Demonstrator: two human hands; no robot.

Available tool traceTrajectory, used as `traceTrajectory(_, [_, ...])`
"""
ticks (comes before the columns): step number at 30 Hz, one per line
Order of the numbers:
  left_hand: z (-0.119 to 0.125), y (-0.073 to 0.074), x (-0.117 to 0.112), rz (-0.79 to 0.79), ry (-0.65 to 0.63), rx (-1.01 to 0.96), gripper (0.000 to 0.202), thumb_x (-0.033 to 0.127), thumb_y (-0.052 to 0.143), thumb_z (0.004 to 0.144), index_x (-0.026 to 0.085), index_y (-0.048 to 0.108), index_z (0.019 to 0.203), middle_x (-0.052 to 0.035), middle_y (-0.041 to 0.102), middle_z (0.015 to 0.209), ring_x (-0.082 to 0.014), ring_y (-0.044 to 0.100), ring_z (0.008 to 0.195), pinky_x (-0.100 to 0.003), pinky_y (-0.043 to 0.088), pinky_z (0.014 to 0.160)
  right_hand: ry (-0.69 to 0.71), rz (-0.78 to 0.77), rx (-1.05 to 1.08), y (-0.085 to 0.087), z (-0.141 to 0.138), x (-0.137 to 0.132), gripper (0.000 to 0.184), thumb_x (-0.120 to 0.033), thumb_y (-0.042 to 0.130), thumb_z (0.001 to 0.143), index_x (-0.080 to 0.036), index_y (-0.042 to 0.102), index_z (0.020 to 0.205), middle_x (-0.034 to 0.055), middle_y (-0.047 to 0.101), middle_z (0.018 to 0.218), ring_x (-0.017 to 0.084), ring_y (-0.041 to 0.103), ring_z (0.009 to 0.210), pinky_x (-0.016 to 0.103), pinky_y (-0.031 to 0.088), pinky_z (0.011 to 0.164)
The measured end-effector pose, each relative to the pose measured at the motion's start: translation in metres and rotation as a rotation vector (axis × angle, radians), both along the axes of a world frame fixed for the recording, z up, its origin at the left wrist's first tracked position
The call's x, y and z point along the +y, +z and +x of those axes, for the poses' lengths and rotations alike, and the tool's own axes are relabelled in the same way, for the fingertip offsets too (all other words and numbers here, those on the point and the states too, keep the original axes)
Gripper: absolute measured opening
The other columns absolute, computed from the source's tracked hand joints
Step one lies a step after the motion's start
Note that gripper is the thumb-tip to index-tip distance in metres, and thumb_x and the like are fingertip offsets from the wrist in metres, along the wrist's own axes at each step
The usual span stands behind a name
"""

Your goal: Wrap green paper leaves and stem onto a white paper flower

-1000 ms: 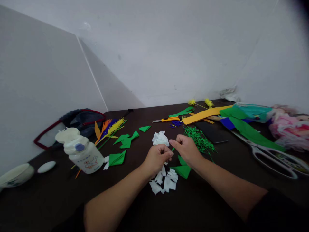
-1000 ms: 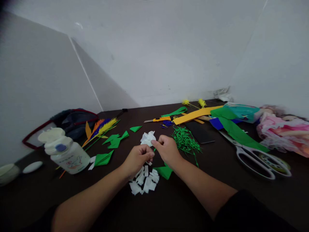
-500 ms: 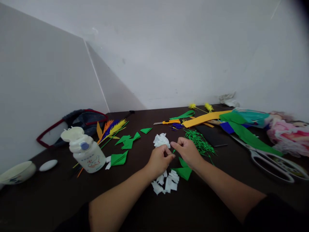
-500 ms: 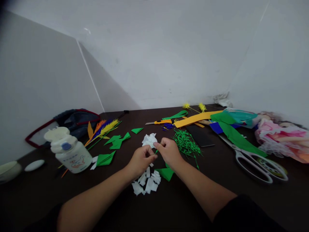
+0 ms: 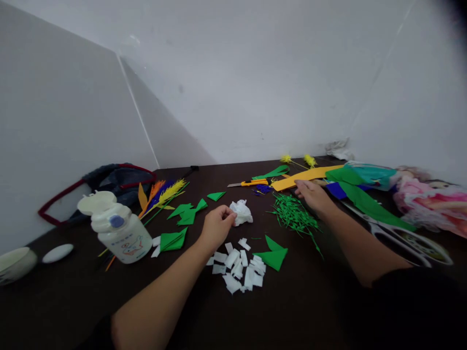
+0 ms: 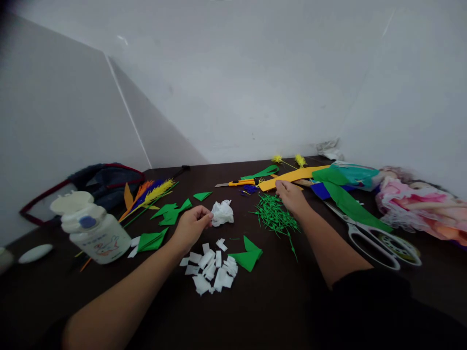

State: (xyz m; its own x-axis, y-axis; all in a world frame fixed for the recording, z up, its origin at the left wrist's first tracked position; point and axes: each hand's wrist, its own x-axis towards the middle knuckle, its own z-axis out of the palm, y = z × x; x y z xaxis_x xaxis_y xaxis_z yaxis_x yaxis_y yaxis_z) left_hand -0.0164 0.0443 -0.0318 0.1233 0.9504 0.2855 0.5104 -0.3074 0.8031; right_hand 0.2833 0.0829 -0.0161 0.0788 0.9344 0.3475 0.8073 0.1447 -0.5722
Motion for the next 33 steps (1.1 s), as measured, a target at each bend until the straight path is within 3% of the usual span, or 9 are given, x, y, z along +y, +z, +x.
traceTrajectory(3, [-0.002, -0.002, 0.003, 0.024, 0.008, 0.009, 0.019, 0.034, 0.049, 0.074, 0.017, 0.055, 0.067, 0.0011, 0.059, 0.057, -0.0119, 0.051, 0.053, -0.022, 0.034, 0.050, 0.145, 0.019, -0.126, 0.005, -0.028, 0.001, 0.038, -0.034, 0.034, 0.085, -0.013, 0.058, 0.105, 0.0114, 0.062, 0.101, 0.019, 0.055, 0.093, 0.029, 0.041, 0.078])
traceTrajectory(7, [-0.002, 0.000, 0.002, 0.051, 0.037, 0.055, 0.018, 0.033, 0.049, 0.074, 0.018, 0.055, 0.066, 0.0013, 0.060, 0.059, -0.0117, 0.051, 0.054, -0.022, 0.035, 0.051, 0.460, -0.030, -0.342, -0.002, -0.088, 0.003, 0.023, -0.031, 0.051, 0.077, -0.024, 0.065, 0.094, 0.0033, 0.065, 0.091, 0.016, 0.056, 0.087, 0.023, 0.040, 0.078])
traceTrajectory(13, [-0.008, 0.005, 0.003, 0.064, 0.076, 0.082, 0.017, 0.031, 0.048, 0.074, 0.018, 0.055, 0.066, 0.0018, 0.059, 0.058, -0.0117, 0.050, 0.053, -0.022, 0.034, 0.051, 0.522, -0.006, -0.576, -0.018, -0.137, 0.009, 0.017, -0.025, 0.054, 0.075, -0.015, 0.067, 0.079, 0.0131, 0.060, 0.092, 0.024, 0.052, 0.089, 0.031, 0.037, 0.072])
traceTrajectory(18, [-0.009, 0.004, 0.005, 0.071, 0.066, 0.102, 0.017, 0.031, 0.049, 0.073, 0.018, 0.056, 0.065, 0.0018, 0.059, 0.058, -0.0112, 0.048, 0.052, -0.022, 0.033, 0.050, 0.564, 0.043, -0.626, -0.019, -0.140, 0.009, 0.012, -0.017, 0.053, 0.075, -0.014, 0.064, 0.072, 0.0120, 0.060, 0.085, 0.023, 0.050, 0.087, 0.031, 0.035, 0.073])
traceTrajectory(21, [-0.007, 0.004, 0.005, 0.068, 0.062, 0.127, 0.017, 0.031, 0.049, 0.074, 0.018, 0.056, 0.066, 0.0019, 0.060, 0.059, -0.0112, 0.048, 0.053, -0.022, 0.034, 0.051, 0.540, 0.055, -0.593, -0.020, -0.137, 0.012, 0.008, -0.022, 0.059, 0.072, -0.014, 0.062, 0.071, 0.0113, 0.060, 0.082, 0.022, 0.050, 0.083, 0.030, 0.035, 0.071])
traceTrajectory(23, [-0.007, 0.005, 0.004, 0.062, 0.058, 0.148, 0.016, 0.030, 0.049, 0.074, 0.018, 0.057, 0.066, 0.0018, 0.060, 0.060, -0.0111, 0.048, 0.052, -0.022, 0.033, 0.051, 0.490, 0.062, -0.555, -0.020, -0.134, 0.013, 0.017, -0.030, 0.063, 0.069, -0.014, 0.060, 0.075, 0.0110, 0.058, 0.083, 0.022, 0.050, 0.081, 0.029, 0.036, 0.069])
traceTrajectory(27, [-0.009, 0.005, 0.003, 0.073, 0.025, 0.178, 0.015, 0.029, 0.049, 0.074, 0.018, 0.057, 0.067, 0.0013, 0.060, 0.061, -0.0115, 0.049, 0.055, -0.023, 0.035, 0.053, 0.411, 0.091, -0.445, -0.015, -0.120, 0.006, 0.024, -0.036, 0.055, 0.077, -0.015, 0.057, 0.088, 0.0087, 0.056, 0.088, 0.019, 0.051, 0.081, 0.028, 0.037, 0.069])
traceTrajectory(30, [-0.011, 0.003, 0.003, 0.078, -0.012, 0.195, 0.014, 0.028, 0.050, 0.074, 0.018, 0.058, 0.069, 0.0004, 0.061, 0.064, -0.0123, 0.051, 0.059, -0.023, 0.036, 0.056, 0.571, 0.072, -0.372, -0.010, -0.105, -0.008, 0.013, -0.024, 0.049, 0.080, -0.017, 0.060, 0.080, 0.0049, 0.057, 0.082, 0.015, 0.052, 0.078, 0.025, 0.037, 0.069])
traceTrajectory(33, [-0.011, 0.001, 0.003, 0.075, -0.027, 0.200, 0.013, 0.027, 0.050, 0.074, 0.018, 0.058, 0.070, -0.0003, 0.061, 0.066, -0.0126, 0.051, 0.060, -0.023, 0.036, 0.057, 0.698, -0.032, -0.382, -0.008, -0.088, -0.024, 0.011, -0.023, 0.053, 0.077, -0.017, 0.061, 0.072, 0.0030, 0.057, 0.075, 0.014, 0.052, 0.070, 0.024, 0.037, 0.064])
